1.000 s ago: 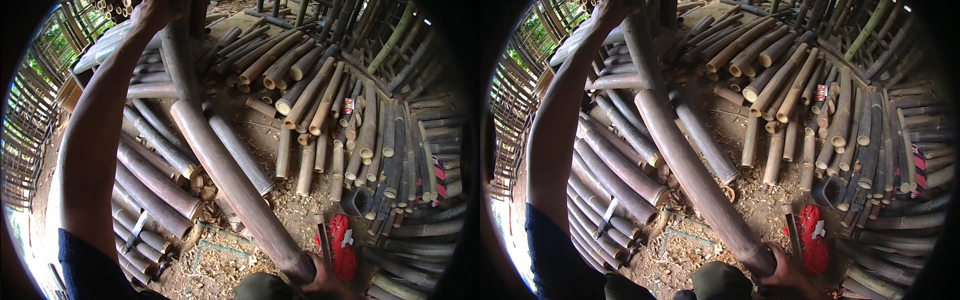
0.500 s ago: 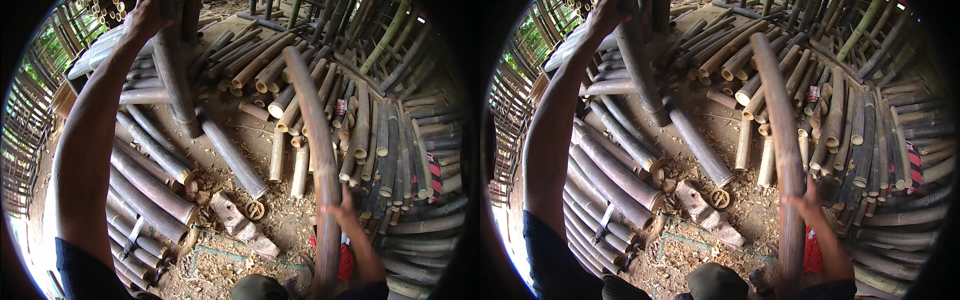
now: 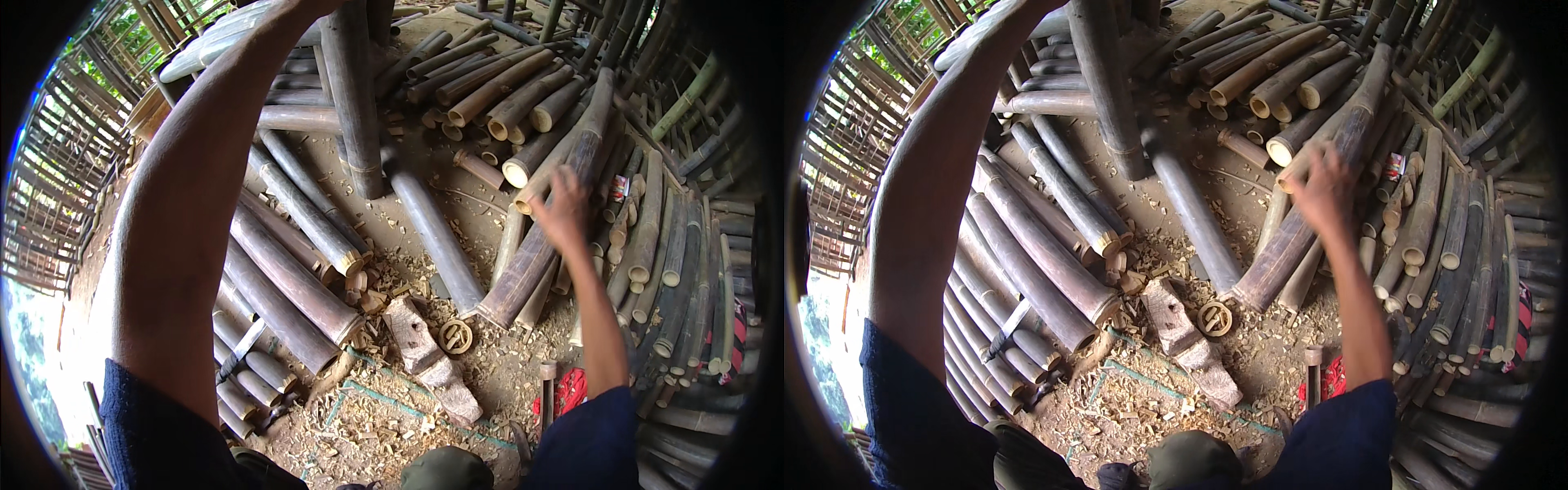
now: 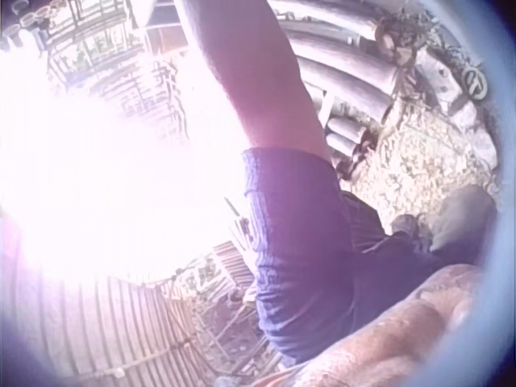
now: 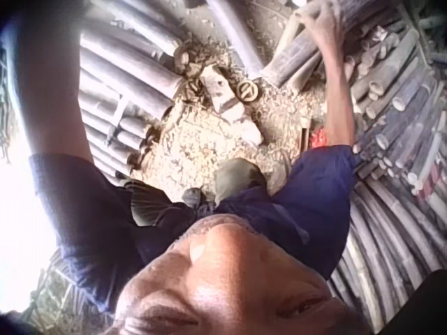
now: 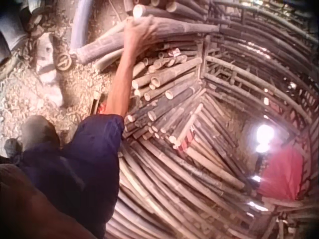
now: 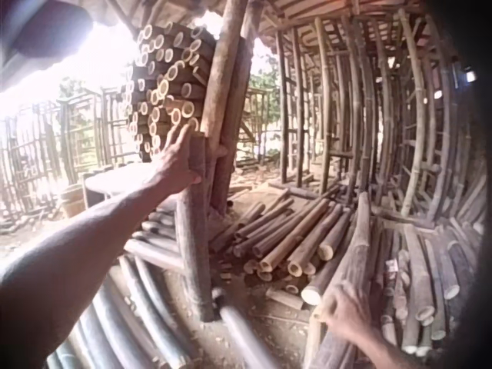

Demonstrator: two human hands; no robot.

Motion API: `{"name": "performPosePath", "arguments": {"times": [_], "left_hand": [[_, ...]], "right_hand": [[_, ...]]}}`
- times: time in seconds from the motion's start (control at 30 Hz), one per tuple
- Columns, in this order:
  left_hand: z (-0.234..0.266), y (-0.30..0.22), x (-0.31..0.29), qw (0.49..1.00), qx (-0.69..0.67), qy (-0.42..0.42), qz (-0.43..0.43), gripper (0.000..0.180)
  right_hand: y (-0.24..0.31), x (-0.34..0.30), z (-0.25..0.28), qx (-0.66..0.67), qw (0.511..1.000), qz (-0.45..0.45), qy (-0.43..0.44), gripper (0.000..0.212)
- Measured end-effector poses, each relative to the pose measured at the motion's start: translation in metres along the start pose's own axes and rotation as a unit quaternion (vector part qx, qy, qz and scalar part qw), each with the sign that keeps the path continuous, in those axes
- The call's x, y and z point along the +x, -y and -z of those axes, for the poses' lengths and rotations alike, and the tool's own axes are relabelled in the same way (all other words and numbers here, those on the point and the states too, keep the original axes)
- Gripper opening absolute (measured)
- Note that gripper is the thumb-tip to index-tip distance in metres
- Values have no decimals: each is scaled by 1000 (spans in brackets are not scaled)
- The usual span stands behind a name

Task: The person assembles a bamboo stool by fitting pre-cut bamboo poles into a frame. They use a wooden mallet to tap pieces into place and a chisel to adjust joints. The person also cuts and shapes bamboo segments using a knife and chisel.

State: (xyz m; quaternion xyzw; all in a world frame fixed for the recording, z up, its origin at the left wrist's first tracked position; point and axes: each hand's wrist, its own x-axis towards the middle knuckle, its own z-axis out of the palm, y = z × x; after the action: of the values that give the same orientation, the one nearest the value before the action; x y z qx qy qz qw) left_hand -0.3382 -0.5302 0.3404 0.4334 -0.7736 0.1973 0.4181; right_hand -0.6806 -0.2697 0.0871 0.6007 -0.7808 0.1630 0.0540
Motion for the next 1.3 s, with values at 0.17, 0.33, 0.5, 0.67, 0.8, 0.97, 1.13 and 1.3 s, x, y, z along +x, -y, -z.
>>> {"name": "performPosePath", "arguments": {"times": [0.17, 0.33, 0.5, 0.67, 0.8, 0.97, 1.13, 1.3], "left_hand": [[-10, -10, 15, 998, -34, 36, 29, 128], [-17, -6, 20, 999, 16, 45, 17, 133], [2, 49, -15, 991, -128, 7, -32, 109], [70, 166, -246, 976, -73, 21, 203, 73], [154, 263, -533, 834, 186, 290, 432, 82], [151, 209, -602, 692, 163, 540, 451, 108], [158, 169, -592, 761, 164, 489, 394, 101], [181, 171, -618, 837, 111, 320, 430, 83]], "right_hand": [[62, -66, -66, 41, 985, 79, 150, 94], [66, -100, -113, 64, 947, 25, 314, 100], [60, -109, -126, 69, 969, 14, 238, 95], [51, -106, -105, 49, 970, -12, 237, 95], [88, -112, -117, 65, 961, 0, 268, 95], [71, -108, -113, 13, 958, -11, 286, 98], [80, -92, -106, -61, 944, 27, 323, 111], [158, 33, -114, 316, 928, 163, 110, 126]]}}
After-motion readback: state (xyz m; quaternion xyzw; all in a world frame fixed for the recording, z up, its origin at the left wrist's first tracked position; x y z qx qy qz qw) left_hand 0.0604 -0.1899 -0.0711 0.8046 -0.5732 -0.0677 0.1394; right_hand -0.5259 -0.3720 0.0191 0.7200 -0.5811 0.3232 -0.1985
